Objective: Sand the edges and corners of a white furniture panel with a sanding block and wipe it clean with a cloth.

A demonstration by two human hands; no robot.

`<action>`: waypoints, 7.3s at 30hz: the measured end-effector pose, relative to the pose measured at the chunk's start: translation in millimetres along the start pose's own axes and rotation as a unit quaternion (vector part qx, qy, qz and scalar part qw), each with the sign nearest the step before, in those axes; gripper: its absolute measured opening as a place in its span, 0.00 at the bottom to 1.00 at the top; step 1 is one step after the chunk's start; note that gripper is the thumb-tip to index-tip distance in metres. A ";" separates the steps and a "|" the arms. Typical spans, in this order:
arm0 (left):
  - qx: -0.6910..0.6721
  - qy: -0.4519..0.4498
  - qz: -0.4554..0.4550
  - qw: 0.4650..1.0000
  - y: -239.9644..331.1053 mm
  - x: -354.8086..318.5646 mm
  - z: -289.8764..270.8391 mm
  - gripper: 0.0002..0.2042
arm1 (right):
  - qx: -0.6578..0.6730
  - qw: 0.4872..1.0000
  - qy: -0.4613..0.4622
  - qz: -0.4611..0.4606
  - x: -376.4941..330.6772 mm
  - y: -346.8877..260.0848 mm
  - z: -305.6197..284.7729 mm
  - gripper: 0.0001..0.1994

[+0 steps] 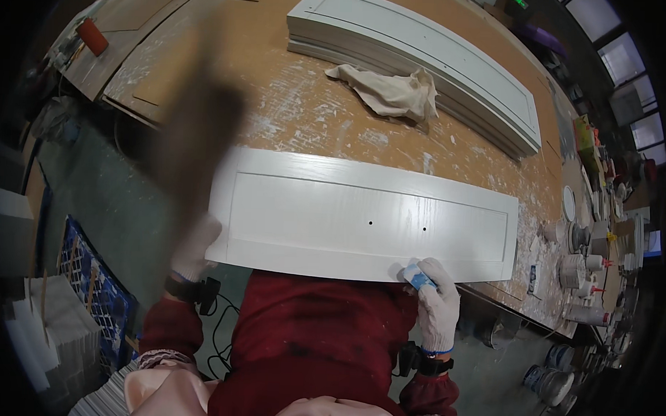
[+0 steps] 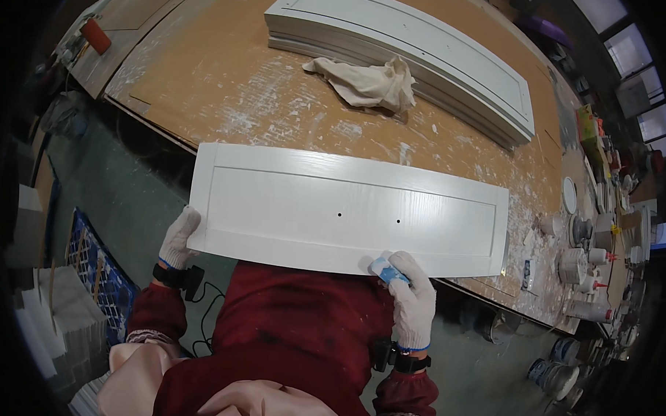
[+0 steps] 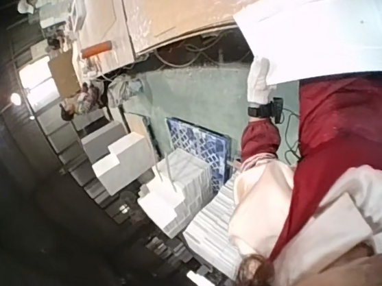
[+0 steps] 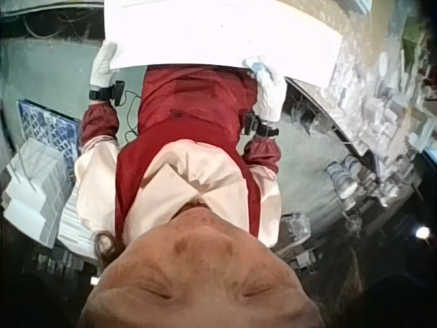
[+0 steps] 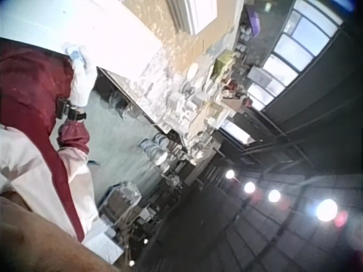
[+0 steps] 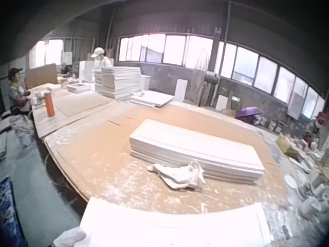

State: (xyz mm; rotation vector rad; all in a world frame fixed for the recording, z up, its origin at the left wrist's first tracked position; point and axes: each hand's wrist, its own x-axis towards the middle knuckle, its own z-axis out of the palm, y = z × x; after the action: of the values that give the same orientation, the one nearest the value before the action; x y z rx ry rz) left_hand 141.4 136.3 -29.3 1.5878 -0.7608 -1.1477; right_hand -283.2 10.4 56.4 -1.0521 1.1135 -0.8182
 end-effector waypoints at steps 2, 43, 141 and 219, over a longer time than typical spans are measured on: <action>-0.161 -0.002 -0.072 0.984 22.4 -10.7 22.0 0.05 | -0.007 1.000 0.003 0.021 -4.0 -5.9 -1.2 0.22; 0.087 0.150 -0.209 0.962 30.7 -37.6 33.6 0.12 | -0.509 0.835 -0.105 -0.181 170.7 -112.3 11.3 0.17; 0.137 0.135 -0.197 0.961 4.7 -49.3 6.5 0.18 | -0.515 0.811 -0.212 -0.178 185.8 -123.6 42.7 0.14; 0.103 0.164 -0.181 0.964 56.0 -26.0 53.3 0.10 | -0.506 0.776 -0.271 -0.262 190.3 -106.9 104.4 0.12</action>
State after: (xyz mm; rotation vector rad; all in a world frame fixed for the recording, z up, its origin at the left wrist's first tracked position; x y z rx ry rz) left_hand 85.7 123.1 28.9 2.0913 -0.3860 -1.0411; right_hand -133.9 -172.0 110.7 -2.4128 0.7027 -0.1987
